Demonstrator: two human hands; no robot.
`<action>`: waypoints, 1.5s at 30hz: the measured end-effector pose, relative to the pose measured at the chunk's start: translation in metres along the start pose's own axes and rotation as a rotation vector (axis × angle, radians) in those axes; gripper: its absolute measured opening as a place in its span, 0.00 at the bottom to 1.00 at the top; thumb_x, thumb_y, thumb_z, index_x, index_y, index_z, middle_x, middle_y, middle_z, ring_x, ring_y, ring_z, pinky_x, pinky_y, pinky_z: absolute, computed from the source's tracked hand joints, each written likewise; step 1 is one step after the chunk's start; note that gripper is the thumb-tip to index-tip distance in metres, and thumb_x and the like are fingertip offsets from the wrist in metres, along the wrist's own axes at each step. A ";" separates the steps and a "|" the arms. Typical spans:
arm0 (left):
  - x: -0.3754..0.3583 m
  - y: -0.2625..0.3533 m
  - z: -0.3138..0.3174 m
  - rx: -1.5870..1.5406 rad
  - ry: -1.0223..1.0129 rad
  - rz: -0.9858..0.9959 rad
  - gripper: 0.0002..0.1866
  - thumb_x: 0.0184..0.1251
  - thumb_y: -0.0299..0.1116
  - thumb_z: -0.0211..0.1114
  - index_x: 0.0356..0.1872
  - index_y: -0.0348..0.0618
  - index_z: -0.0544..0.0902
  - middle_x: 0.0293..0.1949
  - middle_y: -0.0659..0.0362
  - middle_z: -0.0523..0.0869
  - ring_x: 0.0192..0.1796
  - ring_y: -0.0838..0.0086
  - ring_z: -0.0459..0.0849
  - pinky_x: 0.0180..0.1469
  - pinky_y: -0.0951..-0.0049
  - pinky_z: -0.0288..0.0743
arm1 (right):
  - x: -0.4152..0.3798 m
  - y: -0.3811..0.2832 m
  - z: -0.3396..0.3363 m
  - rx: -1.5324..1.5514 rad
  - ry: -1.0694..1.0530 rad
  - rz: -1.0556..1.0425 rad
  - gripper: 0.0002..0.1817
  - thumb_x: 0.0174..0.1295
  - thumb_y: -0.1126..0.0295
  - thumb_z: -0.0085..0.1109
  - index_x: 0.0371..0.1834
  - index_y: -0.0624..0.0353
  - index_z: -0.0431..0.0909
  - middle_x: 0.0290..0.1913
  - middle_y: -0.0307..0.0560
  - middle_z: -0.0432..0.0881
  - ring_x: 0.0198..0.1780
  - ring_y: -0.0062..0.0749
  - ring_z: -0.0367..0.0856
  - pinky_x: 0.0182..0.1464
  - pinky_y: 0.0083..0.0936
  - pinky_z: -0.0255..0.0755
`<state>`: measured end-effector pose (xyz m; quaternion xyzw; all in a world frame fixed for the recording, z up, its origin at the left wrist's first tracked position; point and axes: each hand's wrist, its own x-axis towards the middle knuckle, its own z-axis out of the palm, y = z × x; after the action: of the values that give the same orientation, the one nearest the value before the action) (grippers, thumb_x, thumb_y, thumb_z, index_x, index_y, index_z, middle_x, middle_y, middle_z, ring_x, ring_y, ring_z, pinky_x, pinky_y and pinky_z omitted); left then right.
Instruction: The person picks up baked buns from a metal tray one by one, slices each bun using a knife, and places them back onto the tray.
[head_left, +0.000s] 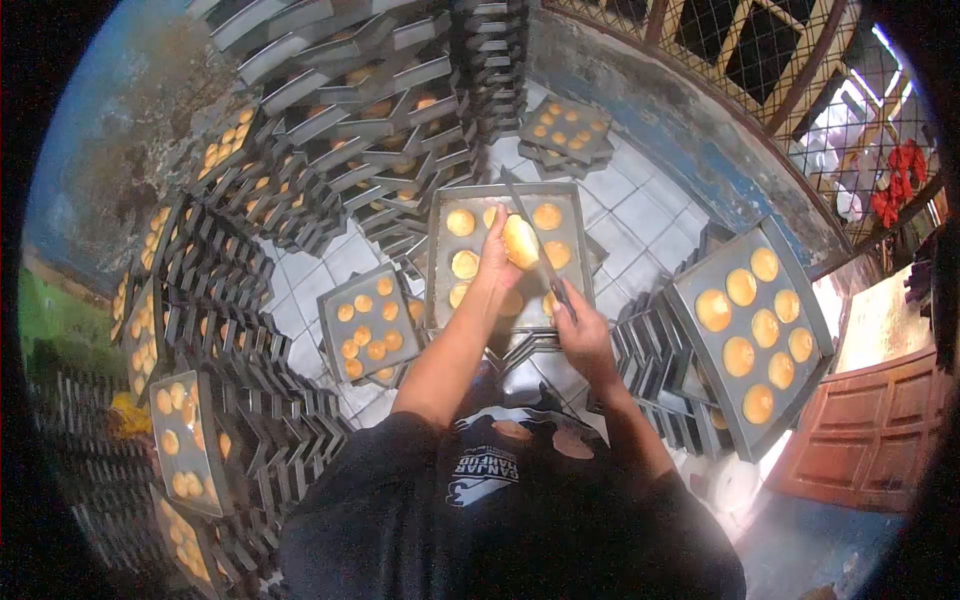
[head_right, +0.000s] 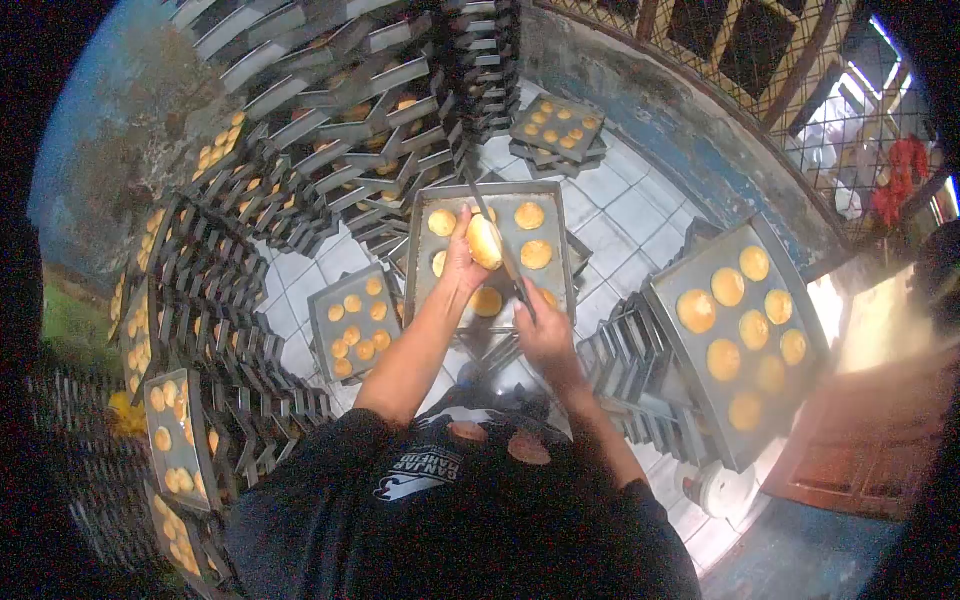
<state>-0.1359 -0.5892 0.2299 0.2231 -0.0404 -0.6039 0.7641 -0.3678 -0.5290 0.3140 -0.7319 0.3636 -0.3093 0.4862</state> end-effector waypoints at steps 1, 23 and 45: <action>0.004 0.000 -0.003 0.002 0.001 -0.006 0.24 0.66 0.62 0.68 0.42 0.50 0.85 0.35 0.62 0.88 0.36 0.70 0.87 0.42 0.65 0.83 | -0.002 -0.001 -0.001 0.001 0.005 0.005 0.25 0.72 0.67 0.54 0.70 0.64 0.71 0.42 0.65 0.85 0.43 0.49 0.88 0.50 0.37 0.78; -0.013 -0.010 0.000 0.392 0.116 0.065 0.24 0.70 0.57 0.67 0.51 0.47 0.81 0.39 0.61 0.87 0.39 0.70 0.87 0.43 0.65 0.84 | 0.008 0.013 0.005 -0.069 -0.103 0.107 0.27 0.74 0.61 0.51 0.74 0.56 0.69 0.29 0.48 0.83 0.31 0.28 0.81 0.39 0.30 0.76; 0.001 0.006 -0.014 0.389 0.251 0.147 0.23 0.72 0.59 0.64 0.44 0.48 0.81 0.34 0.62 0.86 0.34 0.73 0.86 0.34 0.67 0.83 | -0.029 0.054 0.003 -0.066 -0.208 0.249 0.25 0.74 0.70 0.50 0.73 0.59 0.70 0.30 0.48 0.80 0.31 0.32 0.79 0.39 0.31 0.74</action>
<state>-0.1252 -0.5854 0.2195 0.4358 -0.0768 -0.4949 0.7478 -0.3938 -0.5178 0.2595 -0.7247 0.4091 -0.1570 0.5317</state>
